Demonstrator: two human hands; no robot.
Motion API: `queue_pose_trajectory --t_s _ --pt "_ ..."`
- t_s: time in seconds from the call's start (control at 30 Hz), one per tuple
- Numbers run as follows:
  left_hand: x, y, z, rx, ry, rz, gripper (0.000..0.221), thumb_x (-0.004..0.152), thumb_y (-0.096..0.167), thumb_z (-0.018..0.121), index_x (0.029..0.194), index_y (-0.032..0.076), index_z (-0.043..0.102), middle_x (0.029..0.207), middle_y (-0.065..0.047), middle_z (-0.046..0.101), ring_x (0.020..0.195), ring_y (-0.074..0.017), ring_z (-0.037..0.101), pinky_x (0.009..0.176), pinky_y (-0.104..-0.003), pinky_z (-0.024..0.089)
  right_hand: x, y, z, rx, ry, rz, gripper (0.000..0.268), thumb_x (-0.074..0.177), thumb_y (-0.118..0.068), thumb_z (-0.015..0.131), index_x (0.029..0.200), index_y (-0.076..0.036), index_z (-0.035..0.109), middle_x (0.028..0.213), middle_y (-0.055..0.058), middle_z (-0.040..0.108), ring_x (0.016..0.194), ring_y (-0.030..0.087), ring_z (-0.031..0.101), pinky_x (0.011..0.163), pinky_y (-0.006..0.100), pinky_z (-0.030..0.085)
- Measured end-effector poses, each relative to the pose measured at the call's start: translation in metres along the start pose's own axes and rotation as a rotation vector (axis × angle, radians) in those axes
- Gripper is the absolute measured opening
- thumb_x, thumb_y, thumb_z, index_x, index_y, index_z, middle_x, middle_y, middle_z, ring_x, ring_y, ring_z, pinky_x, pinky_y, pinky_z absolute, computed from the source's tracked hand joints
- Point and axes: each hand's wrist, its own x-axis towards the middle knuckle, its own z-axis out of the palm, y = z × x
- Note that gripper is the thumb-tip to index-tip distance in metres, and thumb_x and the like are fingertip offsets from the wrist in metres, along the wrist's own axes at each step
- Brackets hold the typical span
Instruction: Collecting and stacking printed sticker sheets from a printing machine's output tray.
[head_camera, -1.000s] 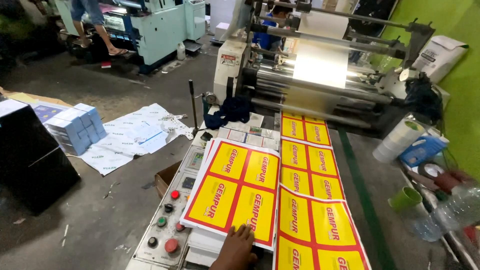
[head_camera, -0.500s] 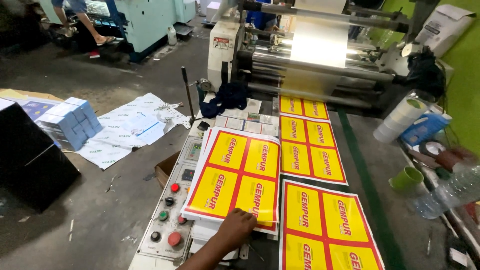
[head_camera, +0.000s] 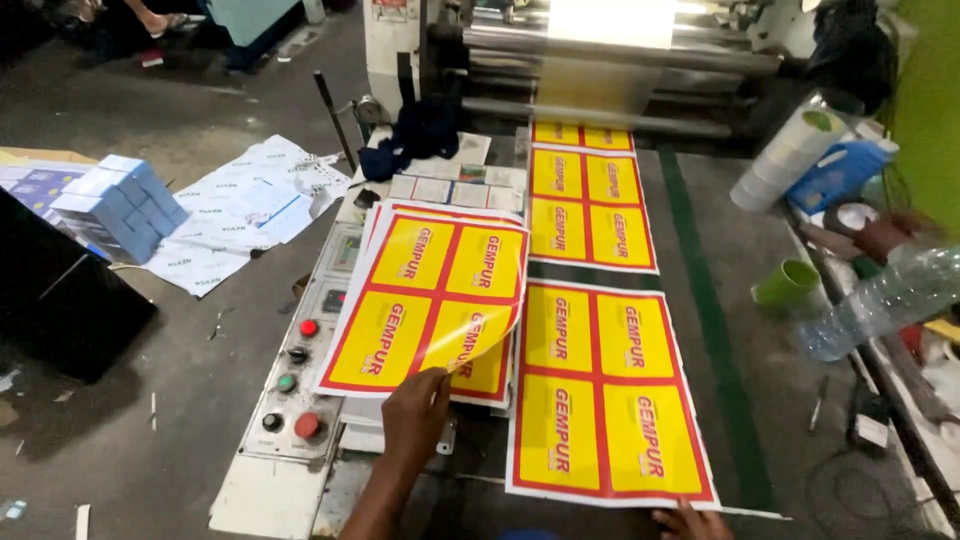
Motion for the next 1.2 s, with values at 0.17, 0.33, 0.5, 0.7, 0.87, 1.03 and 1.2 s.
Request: queue_pose_trajectory --t_s 0.17,0.33,0.5,0.7,0.87,1.03,1.2 --pt "-0.012 0.015 0.001 0.063 -0.032 -0.037 0.013 0.087 0.013 0.076 0.098 0.007 0.073 0.092 -0.014 0.076 0.085 -0.0339 0.074 0.072 -0.043 0.058 -0.083 -0.057 0.09 0.035 0.187 -0.178 0.038 0.105 -0.026 0.059 0.133 -0.001 0.058 0.109 0.018 0.071 0.097 0.032 0.072 0.074 0.044 0.055" --pt "-0.026 0.025 0.009 0.095 -0.009 -0.045 0.012 0.087 0.015 0.076 0.097 0.008 0.073 0.091 -0.014 0.076 0.085 -0.033 0.074 0.072 -0.042 0.059 -0.071 -0.09 0.114 0.051 0.099 -0.316 0.033 0.103 -0.024 0.059 0.125 0.0 0.06 0.106 0.017 0.074 0.091 0.027 0.074 0.068 0.038 0.057" --pt "-0.032 0.05 0.01 0.136 -0.059 -0.121 0.013 0.086 0.018 0.078 0.095 0.009 0.074 0.09 -0.013 0.076 0.082 -0.034 0.074 0.069 -0.043 0.058 -0.042 -0.107 0.12 0.104 -0.034 -0.32 0.035 0.107 -0.026 0.057 0.127 0.002 0.057 0.111 0.018 0.071 0.094 0.027 0.073 0.069 0.038 0.054" --pt "-0.058 0.058 0.027 -0.008 -0.141 -0.044 0.013 0.085 0.016 0.076 0.095 0.009 0.073 0.091 -0.012 0.076 0.082 -0.0346 0.073 0.069 -0.044 0.059 -0.073 -0.093 0.113 -0.084 -0.064 -0.156 0.041 0.105 -0.027 0.053 0.143 -0.01 0.056 0.119 0.02 0.075 0.099 0.028 0.071 0.076 0.039 0.057" --pt "-0.068 0.077 0.057 -0.175 -0.371 0.026 0.008 0.088 0.016 0.076 0.091 0.009 0.073 0.087 -0.012 0.075 0.081 -0.0354 0.073 0.068 -0.045 0.059 0.0 -0.024 0.136 -0.211 -0.348 -0.034 0.044 0.1 -0.026 0.059 0.141 -0.01 0.058 0.117 0.017 0.076 0.093 0.029 0.073 0.079 0.046 0.058" --pt "-0.098 0.039 0.109 -0.124 -0.658 0.217 0.013 0.089 0.021 0.074 0.094 0.01 0.073 0.095 -0.012 0.075 0.094 -0.0339 0.073 0.078 -0.046 0.059 -0.006 0.01 0.185 -0.225 -0.748 -0.029 0.054 0.095 -0.027 0.064 0.143 -0.004 0.055 0.12 0.018 0.075 0.102 0.027 0.078 0.093 0.043 0.063" --pt "-0.104 0.006 0.119 -0.196 -0.823 0.482 0.033 0.1 0.034 0.072 0.12 0.009 0.077 0.126 -0.013 0.075 0.123 -0.029 0.068 0.111 -0.054 0.044 0.051 0.035 0.18 0.057 -0.696 -0.23 0.064 0.086 -0.013 0.066 0.146 -0.009 0.042 0.125 0.017 0.072 0.116 0.029 0.072 0.1 0.05 0.059"
